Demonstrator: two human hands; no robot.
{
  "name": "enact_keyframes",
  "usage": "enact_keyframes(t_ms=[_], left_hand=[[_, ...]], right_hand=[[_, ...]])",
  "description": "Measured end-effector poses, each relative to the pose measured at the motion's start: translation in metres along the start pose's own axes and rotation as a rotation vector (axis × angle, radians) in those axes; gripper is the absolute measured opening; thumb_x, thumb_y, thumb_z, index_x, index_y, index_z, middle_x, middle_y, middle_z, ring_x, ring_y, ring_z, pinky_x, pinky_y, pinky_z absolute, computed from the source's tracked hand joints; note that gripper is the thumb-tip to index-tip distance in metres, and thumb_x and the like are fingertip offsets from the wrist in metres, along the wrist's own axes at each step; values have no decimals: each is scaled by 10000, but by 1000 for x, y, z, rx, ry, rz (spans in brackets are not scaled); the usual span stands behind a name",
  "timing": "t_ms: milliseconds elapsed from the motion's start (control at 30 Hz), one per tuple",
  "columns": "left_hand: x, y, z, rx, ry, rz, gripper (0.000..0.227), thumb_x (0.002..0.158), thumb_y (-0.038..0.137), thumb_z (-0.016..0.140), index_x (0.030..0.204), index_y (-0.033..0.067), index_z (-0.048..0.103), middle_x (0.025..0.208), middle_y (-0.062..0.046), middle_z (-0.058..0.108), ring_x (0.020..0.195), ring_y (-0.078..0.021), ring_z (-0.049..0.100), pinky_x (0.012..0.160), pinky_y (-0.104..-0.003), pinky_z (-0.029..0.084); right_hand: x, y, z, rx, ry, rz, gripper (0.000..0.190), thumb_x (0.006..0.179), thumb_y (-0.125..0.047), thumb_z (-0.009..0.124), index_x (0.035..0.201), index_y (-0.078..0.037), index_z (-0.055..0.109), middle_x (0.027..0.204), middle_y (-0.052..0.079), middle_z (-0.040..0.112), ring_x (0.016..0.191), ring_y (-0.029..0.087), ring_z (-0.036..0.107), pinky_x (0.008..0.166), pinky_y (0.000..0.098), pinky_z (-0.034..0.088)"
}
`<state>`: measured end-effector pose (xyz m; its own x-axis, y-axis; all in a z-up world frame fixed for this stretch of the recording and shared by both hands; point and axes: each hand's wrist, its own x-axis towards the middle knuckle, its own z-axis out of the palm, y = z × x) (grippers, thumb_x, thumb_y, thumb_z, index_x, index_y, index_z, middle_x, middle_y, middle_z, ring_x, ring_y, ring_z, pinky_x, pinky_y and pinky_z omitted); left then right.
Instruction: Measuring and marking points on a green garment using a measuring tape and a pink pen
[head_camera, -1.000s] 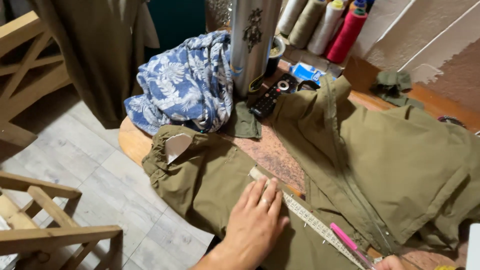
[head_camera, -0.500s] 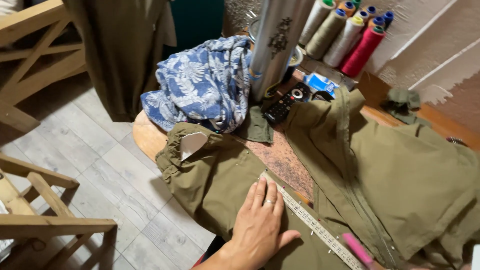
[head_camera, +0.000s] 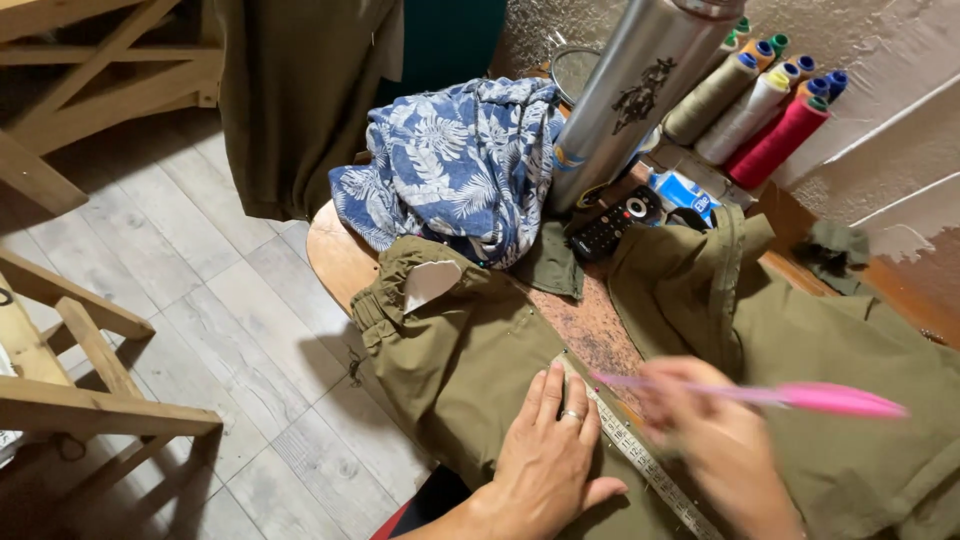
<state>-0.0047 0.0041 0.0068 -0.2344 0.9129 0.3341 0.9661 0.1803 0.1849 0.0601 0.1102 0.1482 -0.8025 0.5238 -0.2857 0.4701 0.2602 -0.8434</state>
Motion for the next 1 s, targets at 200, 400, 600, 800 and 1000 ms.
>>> enact_keyframes(t_ms=[200, 400, 600, 800, 1000], left_hand=[[1, -5, -4, -27, 67, -8, 1074, 679, 798, 647, 1331, -53, 578, 1360, -296, 542, 1368, -521, 395, 1185, -629, 188], [2, -6, -5, -79, 67, -6, 1010, 663, 755, 692, 1285, -37, 621, 1369, -324, 533, 1366, -532, 397, 1171, -661, 200], [2, -5, -3, -72, 61, -12, 1003, 664, 765, 675, 1300, -9, 624, 1369, -307, 545, 1374, -520, 399, 1173, -658, 199], [4, -6, -6, -65, -13, -6, 941, 718, 759, 642, 1284, 7, 633, 1376, -301, 539, 1392, -526, 372, 1169, -664, 181], [4, -5, -4, -62, 11, -10, 943, 700, 761, 655, 1283, 20, 642, 1375, -305, 541, 1378, -526, 386, 1166, -665, 183]], right_hand=[[51, 61, 30, -76, 459, -91, 126, 902, -213, 669, 915, -89, 651, 744, 49, 749, 638, 147, 774, 622, 256, 579], [57, 67, 34, -164, 431, -217, 159, 940, -218, 617, 929, -60, 602, 798, 71, 725, 712, 158, 800, 622, 262, 617], [57, 63, 33, -227, 393, -236, 159, 932, -221, 626, 906, -65, 623, 737, 54, 736, 681, 131, 761, 624, 254, 583], [55, 54, 33, -268, 418, -183, 149, 931, -216, 632, 901, -71, 632, 754, 47, 728, 674, 139, 748, 631, 271, 573], [56, 56, 33, -290, 396, -225, 162, 922, -238, 637, 898, -78, 631, 714, 32, 708, 608, 126, 684, 587, 266, 546]])
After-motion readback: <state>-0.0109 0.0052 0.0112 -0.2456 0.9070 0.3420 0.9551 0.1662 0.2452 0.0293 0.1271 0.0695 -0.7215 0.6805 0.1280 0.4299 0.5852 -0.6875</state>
